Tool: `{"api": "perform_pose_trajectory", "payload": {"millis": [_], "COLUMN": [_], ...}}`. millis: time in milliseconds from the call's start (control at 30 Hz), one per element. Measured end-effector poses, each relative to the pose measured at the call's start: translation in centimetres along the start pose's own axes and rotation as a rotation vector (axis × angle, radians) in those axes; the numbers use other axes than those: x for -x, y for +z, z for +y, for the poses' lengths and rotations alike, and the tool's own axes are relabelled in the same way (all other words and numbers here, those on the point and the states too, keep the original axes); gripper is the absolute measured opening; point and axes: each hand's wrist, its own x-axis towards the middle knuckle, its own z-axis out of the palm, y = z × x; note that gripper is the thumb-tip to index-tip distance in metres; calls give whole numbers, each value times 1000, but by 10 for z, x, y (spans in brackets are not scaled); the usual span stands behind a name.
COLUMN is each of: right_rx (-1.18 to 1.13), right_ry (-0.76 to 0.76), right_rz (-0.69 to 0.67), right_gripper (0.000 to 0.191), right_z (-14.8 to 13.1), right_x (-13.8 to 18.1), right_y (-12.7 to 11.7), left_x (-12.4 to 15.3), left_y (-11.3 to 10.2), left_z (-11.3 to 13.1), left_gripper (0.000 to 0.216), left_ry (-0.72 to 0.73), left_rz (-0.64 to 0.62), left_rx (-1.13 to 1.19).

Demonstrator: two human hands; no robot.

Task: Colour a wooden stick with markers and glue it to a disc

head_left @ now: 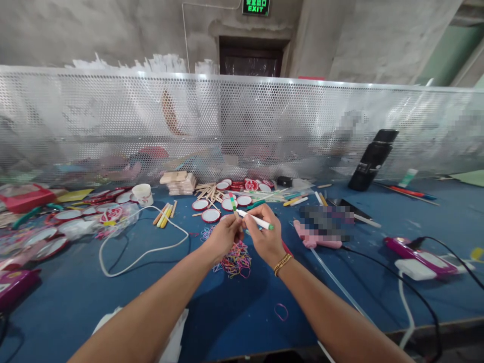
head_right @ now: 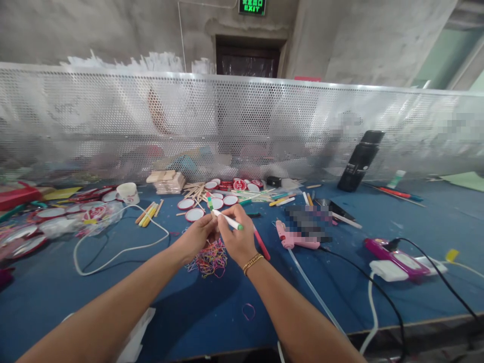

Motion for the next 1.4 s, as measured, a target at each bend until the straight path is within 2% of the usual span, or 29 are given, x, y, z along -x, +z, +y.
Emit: {"api": "perform_pose_trajectory", "payload": {"millis": [100, 267, 433, 633, 800, 1000, 1133, 1300, 1400], "right_rx": [1, 31, 9, 56, 34, 25, 30, 2, -22], "right_ry": [15, -19, -4, -41, -25, -8, -22, -31, 11], "right_rz": [-19, 40, -16, 69, 13, 50, 12, 76, 8], "right_gripper": [9, 10, 9, 10, 9, 11, 12, 13, 15], "right_z": [2, 2, 0, 1, 1, 1, 2, 4, 7], "right_x": [0, -1, 0, -1, -2, -3, -2, -5, -6], "right_y": [0, -1, -1, -2, -1, -2, -2, -3, -2], "left_x": [0, 0, -1, 0, 1, 0, 0, 2, 4], "left_y": [0, 0, -1, -1, 0, 0, 0, 3, 5], "left_z": [0, -2, -3, -1, -1, -2, -1, 4, 6], "left_gripper": [33, 33, 34, 32, 35, 32, 33, 26, 28], "left_ry": [10, -4, 19, 11, 28, -5, 4, -9, -19], "left_rz": [6, 19, -3, 3, -23, -8, -15, -18, -21], "left_rx": [1, 5, -2, -4, -14, -17, -20, -12, -13]}}
